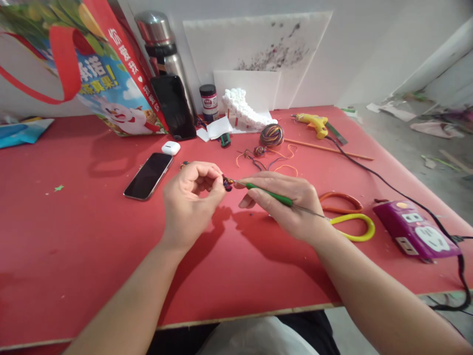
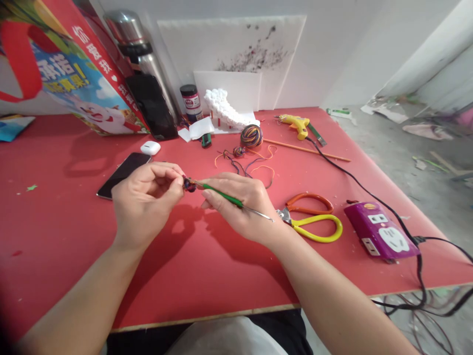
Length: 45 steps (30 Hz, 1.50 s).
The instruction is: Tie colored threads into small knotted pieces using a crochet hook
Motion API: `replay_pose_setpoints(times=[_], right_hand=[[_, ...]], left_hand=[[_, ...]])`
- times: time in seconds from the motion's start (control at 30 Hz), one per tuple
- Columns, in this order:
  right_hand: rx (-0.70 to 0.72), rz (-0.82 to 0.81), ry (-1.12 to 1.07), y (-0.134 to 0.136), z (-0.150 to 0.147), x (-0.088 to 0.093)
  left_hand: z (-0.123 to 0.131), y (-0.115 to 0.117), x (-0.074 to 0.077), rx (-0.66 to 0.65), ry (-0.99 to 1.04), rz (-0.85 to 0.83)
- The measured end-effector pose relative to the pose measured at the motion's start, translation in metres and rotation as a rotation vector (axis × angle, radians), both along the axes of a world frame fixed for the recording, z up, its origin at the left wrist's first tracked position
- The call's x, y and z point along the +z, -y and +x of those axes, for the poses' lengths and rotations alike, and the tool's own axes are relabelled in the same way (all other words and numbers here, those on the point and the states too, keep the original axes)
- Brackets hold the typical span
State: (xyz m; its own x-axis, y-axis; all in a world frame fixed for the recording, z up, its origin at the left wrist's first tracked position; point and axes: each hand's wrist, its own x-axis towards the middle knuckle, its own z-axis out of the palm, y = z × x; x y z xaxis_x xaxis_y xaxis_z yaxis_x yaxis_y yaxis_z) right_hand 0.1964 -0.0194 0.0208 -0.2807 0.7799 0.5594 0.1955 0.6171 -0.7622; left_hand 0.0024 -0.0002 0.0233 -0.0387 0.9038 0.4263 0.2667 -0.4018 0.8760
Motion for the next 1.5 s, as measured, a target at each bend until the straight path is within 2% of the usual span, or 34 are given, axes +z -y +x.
replay_pose_setpoints(times=[0.1,0.27,0.37,0.43,0.47,0.63,0.7,0.77,0.87,0.93,1.03,1.1,1.17,1.2,1.23,1.3,1.43,1.5], right_hand=[[-0.047,0.17,0.125,-0.001,0.001,-0.005],[-0.126,0.45,0.409,-0.003,0.004,-0.011],[-0.12,0.461,0.409,-0.003,0.004,-0.009],[-0.093,0.328,0.268,-0.001,0.003,-0.006],[-0.076,0.203,0.167,0.0,0.002,-0.004],[0.064,-0.605,-0.428,0.001,-0.002,0.002],[0.122,-0.767,-0.577,-0.001,-0.003,0.002],[0.138,-0.809,-0.615,-0.002,-0.005,0.002],[0.05,-0.655,-0.453,0.001,-0.007,0.003],[-0.018,-0.399,-0.231,0.004,-0.006,0.002],[-0.094,0.081,0.155,0.004,-0.002,-0.003],[-0.149,0.327,0.395,0.003,0.001,-0.006],[-0.184,0.445,0.541,0.002,0.003,-0.008],[-0.186,0.446,0.552,0.002,0.003,-0.007],[-0.177,0.406,0.511,0.002,0.003,-0.006],[-0.14,0.192,0.302,0.004,0.001,-0.002],[-0.045,-0.579,-0.353,0.003,-0.005,0.004],[0.029,-0.895,-0.603,-0.002,-0.006,0.003]], left_hand=[[0.001,-0.004,0.0,-0.025,0.218,-0.226],[0.0,-0.013,-0.002,-0.102,0.439,-0.451],[0.0,-0.014,-0.003,-0.116,0.46,-0.478],[-0.001,-0.011,-0.003,-0.093,0.37,-0.406],[-0.001,-0.009,-0.002,-0.076,0.302,-0.342],[0.0,0.001,0.001,-0.051,-0.007,0.008],[0.0,0.002,0.002,-0.052,-0.028,0.041],[0.0,0.001,0.002,-0.048,0.032,-0.024],[0.0,-0.002,0.001,-0.048,0.222,-0.201],[0.001,-0.006,0.0,-0.059,0.34,-0.298],[0.0,-0.01,0.0,-0.087,0.461,-0.406],[0.0,-0.013,-0.001,-0.109,0.511,-0.465],[-0.001,-0.014,-0.003,-0.12,0.523,-0.492],[-0.001,-0.014,-0.003,-0.116,0.508,-0.485],[-0.001,-0.013,-0.003,-0.104,0.48,-0.465],[0.0,-0.011,-0.003,-0.078,0.4,-0.397],[0.001,-0.003,0.001,-0.062,0.239,-0.266],[0.002,0.0,0.002,-0.058,0.183,-0.219]])
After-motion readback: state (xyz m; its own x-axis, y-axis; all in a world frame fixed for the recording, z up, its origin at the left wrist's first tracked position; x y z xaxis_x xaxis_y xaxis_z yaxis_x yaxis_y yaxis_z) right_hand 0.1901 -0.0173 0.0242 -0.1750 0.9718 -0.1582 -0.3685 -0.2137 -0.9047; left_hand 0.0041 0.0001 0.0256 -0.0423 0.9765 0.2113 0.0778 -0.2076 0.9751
